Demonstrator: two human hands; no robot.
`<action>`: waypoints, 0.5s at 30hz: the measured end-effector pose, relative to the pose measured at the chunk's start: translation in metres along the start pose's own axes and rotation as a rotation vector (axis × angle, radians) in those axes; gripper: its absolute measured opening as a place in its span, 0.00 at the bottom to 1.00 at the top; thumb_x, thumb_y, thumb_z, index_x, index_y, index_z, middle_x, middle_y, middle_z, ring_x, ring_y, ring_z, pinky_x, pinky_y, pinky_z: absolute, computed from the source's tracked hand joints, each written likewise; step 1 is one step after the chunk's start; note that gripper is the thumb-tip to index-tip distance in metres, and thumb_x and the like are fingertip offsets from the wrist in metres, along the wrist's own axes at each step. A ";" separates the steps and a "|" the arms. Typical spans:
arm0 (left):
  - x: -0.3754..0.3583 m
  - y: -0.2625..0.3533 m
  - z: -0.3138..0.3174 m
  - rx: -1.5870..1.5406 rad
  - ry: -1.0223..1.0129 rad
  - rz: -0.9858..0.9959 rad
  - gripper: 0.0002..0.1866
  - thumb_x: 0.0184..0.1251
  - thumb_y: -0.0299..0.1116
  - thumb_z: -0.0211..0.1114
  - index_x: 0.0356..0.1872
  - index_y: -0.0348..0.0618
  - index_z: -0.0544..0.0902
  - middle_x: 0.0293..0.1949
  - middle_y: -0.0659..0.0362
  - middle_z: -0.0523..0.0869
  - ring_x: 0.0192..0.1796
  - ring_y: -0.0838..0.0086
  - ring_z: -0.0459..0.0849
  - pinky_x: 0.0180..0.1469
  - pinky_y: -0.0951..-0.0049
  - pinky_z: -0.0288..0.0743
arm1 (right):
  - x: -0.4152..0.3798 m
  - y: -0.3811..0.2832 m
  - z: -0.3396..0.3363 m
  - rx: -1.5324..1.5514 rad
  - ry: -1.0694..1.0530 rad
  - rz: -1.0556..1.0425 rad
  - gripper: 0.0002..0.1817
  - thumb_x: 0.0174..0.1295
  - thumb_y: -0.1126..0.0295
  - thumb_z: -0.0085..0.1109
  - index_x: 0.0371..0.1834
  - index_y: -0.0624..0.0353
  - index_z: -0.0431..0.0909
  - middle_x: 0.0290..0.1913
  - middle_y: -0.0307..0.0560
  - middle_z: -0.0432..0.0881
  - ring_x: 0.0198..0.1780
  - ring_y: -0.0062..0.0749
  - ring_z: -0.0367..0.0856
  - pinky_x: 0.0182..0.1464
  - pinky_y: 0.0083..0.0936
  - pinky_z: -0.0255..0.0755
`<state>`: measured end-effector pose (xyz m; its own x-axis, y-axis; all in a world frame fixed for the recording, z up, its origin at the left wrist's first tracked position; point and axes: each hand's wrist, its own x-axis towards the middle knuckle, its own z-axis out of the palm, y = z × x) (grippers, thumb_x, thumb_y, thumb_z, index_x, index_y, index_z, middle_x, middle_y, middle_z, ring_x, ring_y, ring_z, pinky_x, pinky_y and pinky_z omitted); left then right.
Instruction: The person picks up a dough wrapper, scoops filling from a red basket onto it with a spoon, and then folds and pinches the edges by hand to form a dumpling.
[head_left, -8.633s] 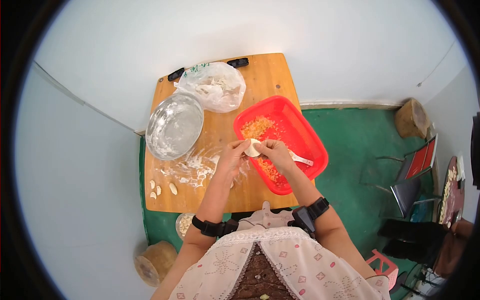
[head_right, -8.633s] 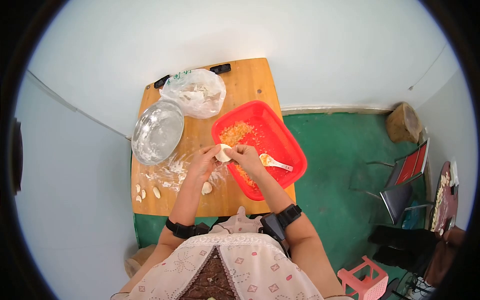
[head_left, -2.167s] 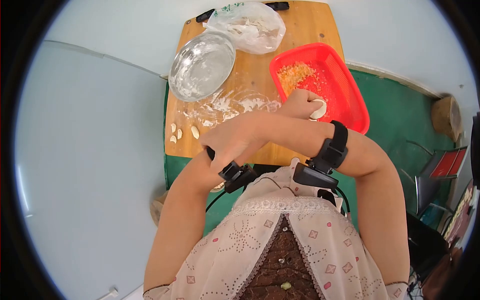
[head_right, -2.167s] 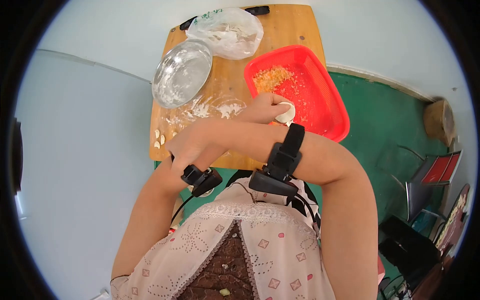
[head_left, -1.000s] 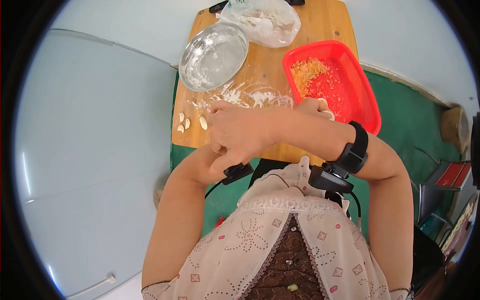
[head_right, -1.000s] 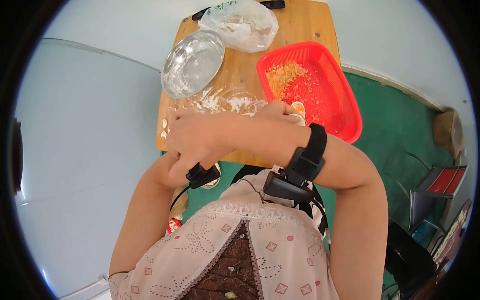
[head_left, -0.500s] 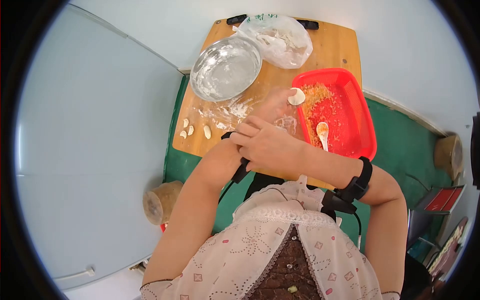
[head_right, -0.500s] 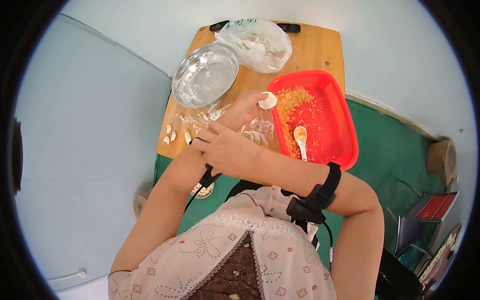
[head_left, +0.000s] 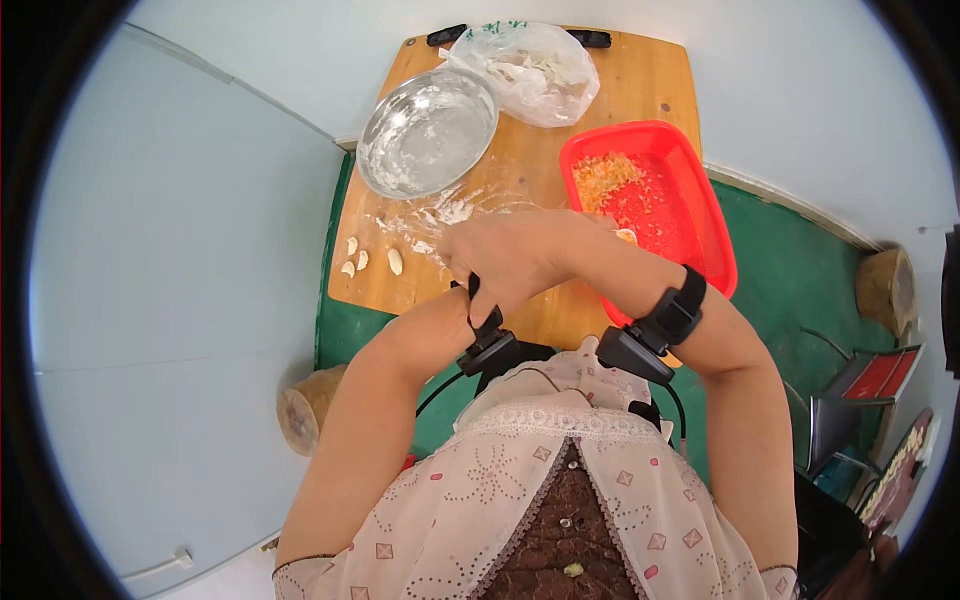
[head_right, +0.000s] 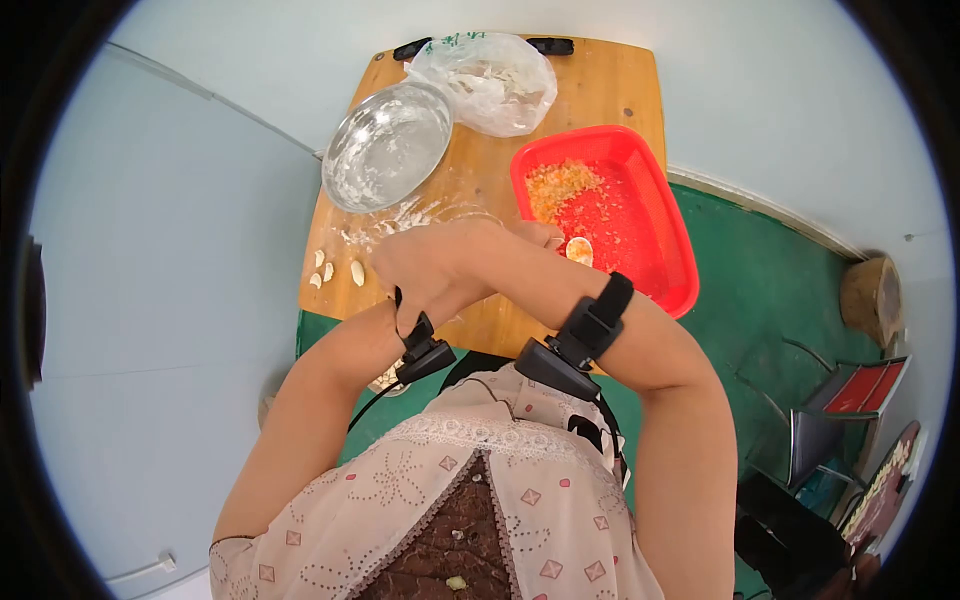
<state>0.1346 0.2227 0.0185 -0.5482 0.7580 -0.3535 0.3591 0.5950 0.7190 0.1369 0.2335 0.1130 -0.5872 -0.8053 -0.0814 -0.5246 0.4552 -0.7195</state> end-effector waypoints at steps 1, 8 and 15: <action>-0.003 0.006 -0.002 -0.011 -0.013 0.024 0.10 0.57 0.33 0.55 0.30 0.37 0.78 0.23 0.61 0.79 0.28 0.78 0.76 0.29 0.76 0.68 | 0.003 0.001 -0.002 0.001 -0.006 0.014 0.18 0.35 0.61 0.64 0.18 0.67 0.73 0.28 0.50 0.71 0.34 0.41 0.71 0.33 0.29 0.66; 0.002 0.015 -0.003 -0.522 0.081 0.141 0.10 0.58 0.35 0.54 0.29 0.40 0.78 0.25 0.64 0.78 0.29 0.81 0.75 0.30 0.77 0.67 | -0.017 0.003 -0.013 0.233 0.639 -0.199 0.13 0.46 0.65 0.61 0.23 0.64 0.70 0.30 0.44 0.73 0.31 0.31 0.71 0.35 0.25 0.65; 0.042 -0.038 -0.097 -1.665 0.299 -0.042 0.12 0.59 0.27 0.53 0.41 0.29 0.70 0.38 0.48 0.77 0.39 0.66 0.78 0.36 0.74 0.75 | -0.095 0.025 0.048 1.194 0.649 0.028 0.14 0.56 0.60 0.53 0.32 0.62 0.74 0.35 0.44 0.75 0.37 0.26 0.74 0.42 0.24 0.68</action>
<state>0.0246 0.2063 0.0349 -0.7189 0.5609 -0.4105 -0.6794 -0.4422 0.5856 0.2090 0.3027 0.0692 -0.9446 -0.3281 -0.0077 0.1472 -0.4024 -0.9036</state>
